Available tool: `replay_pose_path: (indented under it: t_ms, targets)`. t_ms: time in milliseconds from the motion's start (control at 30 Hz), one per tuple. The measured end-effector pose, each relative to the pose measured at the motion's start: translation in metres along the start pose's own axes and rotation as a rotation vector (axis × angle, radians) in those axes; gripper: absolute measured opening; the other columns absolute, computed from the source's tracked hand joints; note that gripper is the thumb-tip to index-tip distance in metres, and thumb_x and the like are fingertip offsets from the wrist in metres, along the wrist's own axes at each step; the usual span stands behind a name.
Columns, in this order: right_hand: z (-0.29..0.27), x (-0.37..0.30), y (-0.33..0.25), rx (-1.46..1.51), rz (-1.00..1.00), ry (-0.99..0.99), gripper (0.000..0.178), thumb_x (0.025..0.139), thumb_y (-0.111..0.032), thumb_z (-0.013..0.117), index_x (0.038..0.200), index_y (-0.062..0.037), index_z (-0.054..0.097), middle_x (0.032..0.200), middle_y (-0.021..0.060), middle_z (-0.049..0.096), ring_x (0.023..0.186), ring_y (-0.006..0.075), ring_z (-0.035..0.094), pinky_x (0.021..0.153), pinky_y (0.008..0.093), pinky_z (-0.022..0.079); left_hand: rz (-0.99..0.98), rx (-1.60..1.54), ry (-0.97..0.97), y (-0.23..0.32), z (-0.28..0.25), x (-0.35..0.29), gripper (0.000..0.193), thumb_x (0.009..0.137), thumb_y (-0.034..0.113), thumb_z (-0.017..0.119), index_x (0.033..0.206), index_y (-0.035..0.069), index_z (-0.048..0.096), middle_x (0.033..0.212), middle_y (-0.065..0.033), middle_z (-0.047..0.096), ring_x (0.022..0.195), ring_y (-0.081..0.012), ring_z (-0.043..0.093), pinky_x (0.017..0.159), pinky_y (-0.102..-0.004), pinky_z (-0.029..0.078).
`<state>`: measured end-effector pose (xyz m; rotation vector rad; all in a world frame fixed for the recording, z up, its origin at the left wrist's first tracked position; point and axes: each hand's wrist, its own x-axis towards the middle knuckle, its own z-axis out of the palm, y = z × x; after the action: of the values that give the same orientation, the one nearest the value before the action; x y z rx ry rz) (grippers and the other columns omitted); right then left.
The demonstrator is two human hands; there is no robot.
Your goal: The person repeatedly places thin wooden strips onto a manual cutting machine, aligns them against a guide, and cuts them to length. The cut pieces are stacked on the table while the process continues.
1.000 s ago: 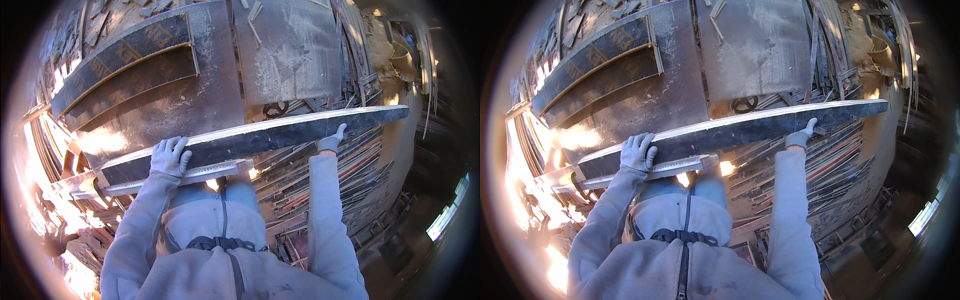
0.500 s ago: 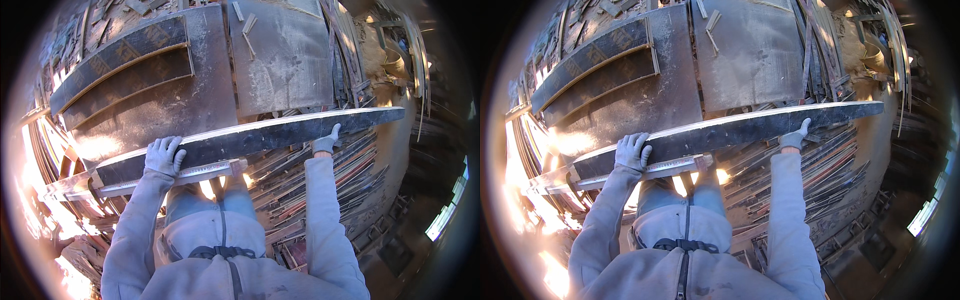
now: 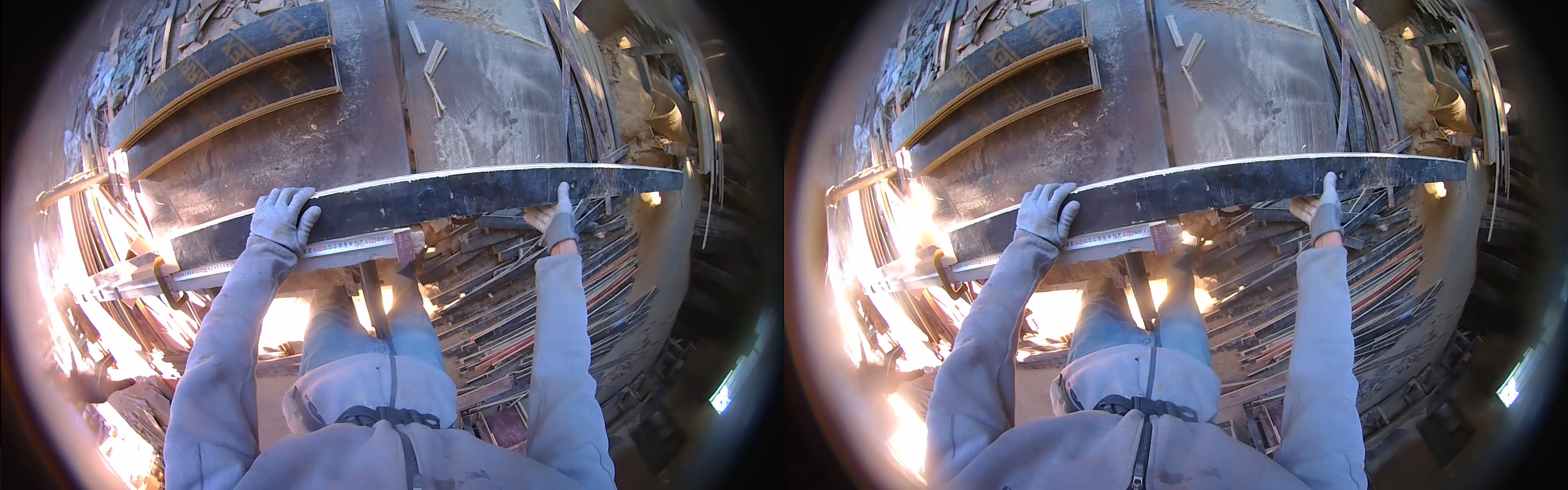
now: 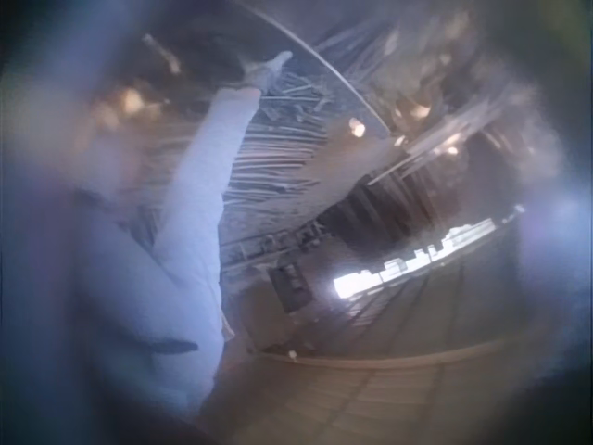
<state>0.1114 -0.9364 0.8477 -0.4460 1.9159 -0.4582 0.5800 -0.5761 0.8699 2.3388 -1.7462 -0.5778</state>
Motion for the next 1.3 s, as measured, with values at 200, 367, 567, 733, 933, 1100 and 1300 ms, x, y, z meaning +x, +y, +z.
replay_pose_path:
  t_ms: [200, 367, 567, 733, 933, 1100, 1300]
  targets:
    - [0.061, -0.167, 0.169, -0.286, 0.239, -0.51, 0.075, 0.106, -0.076, 0.055, 0.099, -0.0026, 0.069, 0.071, 0.0099, 0.069, 0.049, 0.0191, 0.063, 0.042, 0.0317, 0.052, 0.007, 0.013, 0.009, 0.0, 0.002, 0.001, 0.043, 0.109, 0.042, 0.063, 0.142, 0.015, 0.066, 0.132, -0.0111, 0.071, 0.124, -0.0345, 0.063, 0.107, -0.049, 0.049]
    - [0.14, -0.225, 0.24, -0.2, 0.232, -0.567, 0.069, 0.104, -0.072, 0.063, 0.108, -0.0033, 0.068, 0.077, 0.0058, 0.07, 0.054, 0.0157, 0.066, 0.045, 0.0266, 0.051, 0.003, -0.002, 0.016, 0.002, -0.003, 0.001, 0.041, 0.109, 0.04, 0.063, 0.14, 0.014, 0.068, 0.133, -0.0121, 0.071, 0.123, -0.0355, 0.064, 0.107, -0.0502, 0.049]
    - [0.155, -0.247, 0.219, -0.212, 0.137, -0.409, 0.055, 0.106, -0.065, 0.067, 0.097, -0.0104, 0.064, 0.068, 0.0021, 0.062, 0.047, 0.0125, 0.058, 0.04, 0.0272, 0.045, -0.005, -0.006, 0.067, 0.004, -0.004, 0.0, 0.041, 0.11, 0.043, 0.063, 0.138, 0.015, 0.069, 0.131, -0.0119, 0.071, 0.123, -0.0345, 0.064, 0.107, -0.0487, 0.049]
    - [0.159, -0.255, 0.217, -0.139, 0.124, -0.383, 0.047, 0.107, -0.057, 0.07, 0.093, -0.0136, 0.058, 0.068, 0.0006, 0.061, 0.046, 0.0108, 0.056, 0.038, 0.0281, 0.042, -0.01, 0.004, 0.072, 0.003, 0.001, 0.0, 0.041, 0.109, 0.043, 0.062, 0.136, 0.013, 0.07, 0.129, -0.0117, 0.072, 0.12, -0.0358, 0.065, 0.105, -0.0494, 0.05]
    - [0.16, -0.254, 0.216, -0.094, 0.125, -0.386, 0.046, 0.106, -0.056, 0.073, 0.095, -0.0127, 0.06, 0.069, 0.0005, 0.061, 0.046, 0.0104, 0.056, 0.038, 0.0275, 0.043, -0.021, 0.025, 0.114, 0.003, 0.007, -0.001, 0.04, 0.11, 0.044, 0.062, 0.136, 0.015, 0.07, 0.128, -0.0116, 0.071, 0.12, -0.0355, 0.065, 0.106, -0.0491, 0.049]
    - [0.162, -0.252, 0.218, -0.085, 0.081, -0.401, 0.05, 0.105, -0.058, 0.073, 0.094, -0.0111, 0.06, 0.069, 0.0018, 0.063, 0.046, 0.0113, 0.057, 0.037, 0.0283, 0.042, -0.031, 0.081, 0.168, 0.005, 0.015, -0.002, 0.037, 0.11, 0.043, 0.062, 0.133, 0.016, 0.07, 0.126, -0.0115, 0.072, 0.118, -0.0363, 0.065, 0.106, -0.0496, 0.049]
    - [0.157, -0.242, 0.219, -0.062, 0.111, -0.514, 0.055, 0.105, -0.061, 0.071, 0.093, -0.0081, 0.062, 0.066, 0.0035, 0.062, 0.046, 0.0131, 0.059, 0.036, 0.0306, 0.043, -0.048, 0.124, 0.249, 0.005, 0.025, 0.004, 0.028, 0.111, 0.039, 0.061, 0.123, 0.017, 0.073, 0.117, -0.0103, 0.075, 0.114, -0.0357, 0.067, 0.1, -0.0485, 0.051]
